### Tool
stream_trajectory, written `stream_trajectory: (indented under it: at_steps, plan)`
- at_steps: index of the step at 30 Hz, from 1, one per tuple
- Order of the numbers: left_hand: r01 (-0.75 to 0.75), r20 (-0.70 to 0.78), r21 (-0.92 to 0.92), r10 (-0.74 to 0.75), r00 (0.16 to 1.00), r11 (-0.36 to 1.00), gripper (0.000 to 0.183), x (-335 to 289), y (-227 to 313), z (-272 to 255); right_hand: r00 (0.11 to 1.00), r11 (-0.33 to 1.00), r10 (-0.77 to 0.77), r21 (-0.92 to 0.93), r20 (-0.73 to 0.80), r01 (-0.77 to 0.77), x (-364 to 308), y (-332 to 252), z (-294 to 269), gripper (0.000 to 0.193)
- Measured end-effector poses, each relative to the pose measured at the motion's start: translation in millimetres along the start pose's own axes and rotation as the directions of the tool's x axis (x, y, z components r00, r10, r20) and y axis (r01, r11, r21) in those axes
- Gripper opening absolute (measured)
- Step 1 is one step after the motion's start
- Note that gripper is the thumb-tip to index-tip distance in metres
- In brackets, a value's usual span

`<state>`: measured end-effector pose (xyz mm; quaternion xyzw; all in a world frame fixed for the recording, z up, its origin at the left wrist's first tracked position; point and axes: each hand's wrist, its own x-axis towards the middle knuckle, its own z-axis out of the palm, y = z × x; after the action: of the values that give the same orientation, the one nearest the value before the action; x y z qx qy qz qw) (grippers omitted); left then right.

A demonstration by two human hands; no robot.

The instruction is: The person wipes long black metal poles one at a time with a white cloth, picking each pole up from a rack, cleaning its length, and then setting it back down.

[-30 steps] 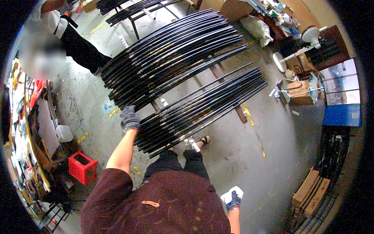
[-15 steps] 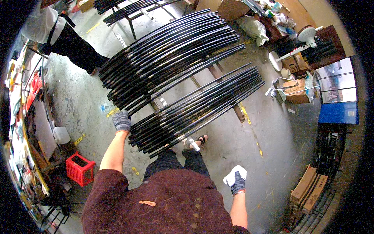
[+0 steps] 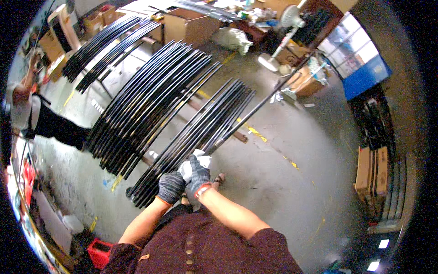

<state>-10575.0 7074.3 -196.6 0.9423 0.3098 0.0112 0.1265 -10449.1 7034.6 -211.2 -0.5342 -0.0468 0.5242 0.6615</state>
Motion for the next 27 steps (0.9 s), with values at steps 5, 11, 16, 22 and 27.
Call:
stream_trajectory:
  at_steps: [5,11,16,22,27]
  plan:
    - [0.013,0.091,-0.142,0.0,0.996,0.99,0.017,-9.7,16.1,-40.6,0.971,0.985,-0.024,0.162,-0.239,0.064,14.3,-65.0,-27.8,0.043]
    - [0.079,-0.026,-0.047,-0.08,0.996,0.996,0.006,-104.4,-87.3,-49.2,0.728,0.888,-0.229,0.168,-0.647,0.429,-6.0,-231.8,-116.2,0.037]
    - [0.263,-0.332,0.237,-0.176,0.927,0.935,0.007,-170.6,-250.1,33.3,0.801,0.84,-0.499,0.04,-0.329,0.54,-66.9,-338.5,-254.9,0.031]
    - [0.455,-0.277,-0.051,-0.45,0.849,0.889,0.012,-217.6,-308.0,37.1,0.517,0.677,-0.591,-0.032,-0.619,0.736,-94.1,-410.5,-310.4,0.032]
    - [0.287,0.471,0.151,-0.324,0.821,0.946,0.019,-215.1,-266.6,12.8,0.694,0.624,-0.655,0.304,-0.299,0.72,-107.0,-400.5,-286.7,0.055]
